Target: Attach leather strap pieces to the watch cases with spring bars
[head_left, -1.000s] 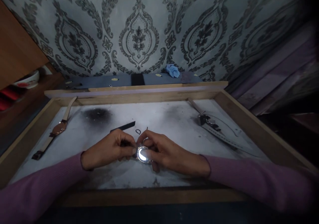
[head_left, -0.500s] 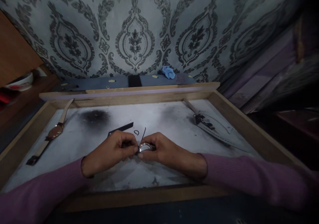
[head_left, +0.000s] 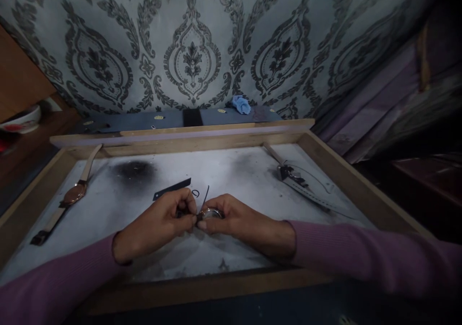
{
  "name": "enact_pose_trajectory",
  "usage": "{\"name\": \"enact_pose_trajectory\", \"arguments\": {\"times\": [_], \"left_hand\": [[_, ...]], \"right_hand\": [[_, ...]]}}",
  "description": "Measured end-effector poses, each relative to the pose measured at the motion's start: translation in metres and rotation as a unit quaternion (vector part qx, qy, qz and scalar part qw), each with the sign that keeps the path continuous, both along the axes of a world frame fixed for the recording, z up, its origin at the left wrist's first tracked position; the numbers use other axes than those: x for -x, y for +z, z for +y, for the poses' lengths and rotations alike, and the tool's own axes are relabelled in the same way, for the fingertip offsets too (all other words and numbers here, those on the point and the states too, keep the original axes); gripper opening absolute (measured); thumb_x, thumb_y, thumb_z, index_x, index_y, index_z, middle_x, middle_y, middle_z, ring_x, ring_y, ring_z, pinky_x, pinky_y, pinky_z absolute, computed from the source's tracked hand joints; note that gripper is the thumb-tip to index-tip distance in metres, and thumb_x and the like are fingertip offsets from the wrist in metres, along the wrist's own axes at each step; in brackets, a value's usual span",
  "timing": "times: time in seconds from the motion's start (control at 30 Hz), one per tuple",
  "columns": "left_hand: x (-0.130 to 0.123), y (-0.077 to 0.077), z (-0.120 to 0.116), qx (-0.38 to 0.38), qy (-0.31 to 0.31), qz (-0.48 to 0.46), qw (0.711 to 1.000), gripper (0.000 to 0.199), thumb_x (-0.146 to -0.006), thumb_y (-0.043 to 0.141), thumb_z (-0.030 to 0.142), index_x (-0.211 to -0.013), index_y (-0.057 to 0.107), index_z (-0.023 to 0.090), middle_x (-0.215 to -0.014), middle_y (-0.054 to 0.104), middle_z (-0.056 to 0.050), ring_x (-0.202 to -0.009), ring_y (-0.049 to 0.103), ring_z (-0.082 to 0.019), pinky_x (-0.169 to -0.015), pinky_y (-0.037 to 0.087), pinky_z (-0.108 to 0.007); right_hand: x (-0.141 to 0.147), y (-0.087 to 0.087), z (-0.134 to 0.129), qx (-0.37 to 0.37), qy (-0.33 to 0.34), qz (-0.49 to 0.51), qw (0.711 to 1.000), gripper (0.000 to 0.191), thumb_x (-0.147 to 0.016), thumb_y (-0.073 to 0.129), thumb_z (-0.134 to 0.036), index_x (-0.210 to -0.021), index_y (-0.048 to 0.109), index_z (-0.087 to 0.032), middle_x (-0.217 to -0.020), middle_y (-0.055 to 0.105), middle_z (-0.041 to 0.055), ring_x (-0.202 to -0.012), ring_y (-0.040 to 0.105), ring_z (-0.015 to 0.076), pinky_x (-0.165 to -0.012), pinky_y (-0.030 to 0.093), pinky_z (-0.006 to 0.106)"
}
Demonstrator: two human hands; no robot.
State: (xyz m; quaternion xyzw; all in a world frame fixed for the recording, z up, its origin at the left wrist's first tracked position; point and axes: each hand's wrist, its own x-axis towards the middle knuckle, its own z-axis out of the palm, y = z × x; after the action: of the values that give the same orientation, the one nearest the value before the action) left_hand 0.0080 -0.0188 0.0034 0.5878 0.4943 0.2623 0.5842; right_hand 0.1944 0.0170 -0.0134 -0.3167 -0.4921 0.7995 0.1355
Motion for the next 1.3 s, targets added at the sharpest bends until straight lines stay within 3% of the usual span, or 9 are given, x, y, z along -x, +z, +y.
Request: {"name": "enact_pose_trajectory", "arguments": {"times": [0.2,0.57,0.83,1.03,1.1,1.17,1.3], "left_hand": [[-0.003,0.004,0.0,0.001,-0.004,-0.003,1.0,0.007,-0.077,0.055,0.017,-0.074,0.048,0.018,-0.063,0.05,0.005,-0.058,0.044,-0.01,-0.054,0.032,-0.023],[-0.004,0.008,-0.001,0.025,-0.013,0.002,1.0,0.013,-0.077,0.059,0.023,-0.072,0.048,0.018,-0.061,0.051,0.005,-0.057,0.044,-0.01,-0.053,0.031,-0.023],[-0.006,0.009,-0.002,0.039,-0.02,0.002,0.999,0.012,-0.078,0.059,0.022,-0.074,0.048,0.018,-0.062,0.052,0.005,-0.058,0.044,-0.01,-0.053,0.033,-0.023],[0.004,0.015,0.005,-0.003,-0.042,0.055,0.998,0.02,-0.086,0.051,0.036,-0.078,0.049,0.018,-0.072,0.057,0.0,-0.062,0.05,-0.013,-0.054,0.038,-0.024],[0.015,0.018,0.012,-0.1,-0.02,0.143,0.985,0.022,-0.091,0.044,0.035,-0.08,0.051,0.018,-0.072,0.056,-0.001,-0.068,0.053,-0.015,-0.061,0.039,-0.026],[0.024,0.019,0.019,-0.196,0.036,0.256,0.946,0.015,-0.09,0.045,0.029,-0.08,0.05,0.019,-0.071,0.055,0.001,-0.066,0.051,-0.016,-0.061,0.036,-0.027],[0.031,0.013,0.027,-0.253,0.02,0.383,0.888,0.009,-0.088,0.044,0.018,-0.082,0.051,0.02,-0.075,0.057,-0.001,-0.07,0.052,-0.018,-0.066,0.036,-0.03]], "right_hand": [[0.001,0.002,0.0,0.012,-0.01,0.016,1.0,0.019,-0.069,0.075,-0.027,-0.071,0.063,-0.012,-0.061,0.051,-0.004,-0.057,0.043,0.0063,-0.053,0.031,0.019],[-0.001,0.004,0.002,-0.017,0.023,0.002,1.0,0.023,-0.066,0.076,-0.03,-0.067,0.062,-0.012,-0.056,0.048,-0.0057,-0.052,0.034,0.0055,-0.051,0.025,0.02],[-0.001,0.001,0.003,-0.013,0.025,0.01,1.0,0.014,-0.071,0.07,-0.024,-0.072,0.064,-0.012,-0.057,0.05,-0.0053,-0.051,0.038,0.0053,-0.052,0.026,0.02],[0.0,-0.004,0.005,-0.017,0.027,0.014,0.999,0.012,-0.069,0.067,-0.022,-0.069,0.062,-0.012,-0.056,0.052,-0.0043,-0.049,0.04,0.0052,-0.05,0.026,0.02],[0.0,-0.004,0.007,-0.024,0.031,0.005,0.999,0.011,-0.069,0.067,-0.022,-0.069,0.063,-0.011,-0.056,0.052,-0.0041,-0.049,0.04,0.0051,-0.049,0.026,0.02],[-0.001,-0.004,0.008,-0.027,0.03,-0.005,0.999,0.01,-0.07,0.067,-0.021,-0.069,0.063,-0.012,-0.056,0.053,-0.0035,-0.049,0.04,0.0055,-0.049,0.026,0.02],[-0.005,-0.001,0.009,-0.026,0.025,0.009,0.999,0.011,-0.068,0.069,-0.022,-0.068,0.063,-0.012,-0.057,0.053,-0.0035,-0.051,0.042,0.006,-0.052,0.028,0.02]]}}
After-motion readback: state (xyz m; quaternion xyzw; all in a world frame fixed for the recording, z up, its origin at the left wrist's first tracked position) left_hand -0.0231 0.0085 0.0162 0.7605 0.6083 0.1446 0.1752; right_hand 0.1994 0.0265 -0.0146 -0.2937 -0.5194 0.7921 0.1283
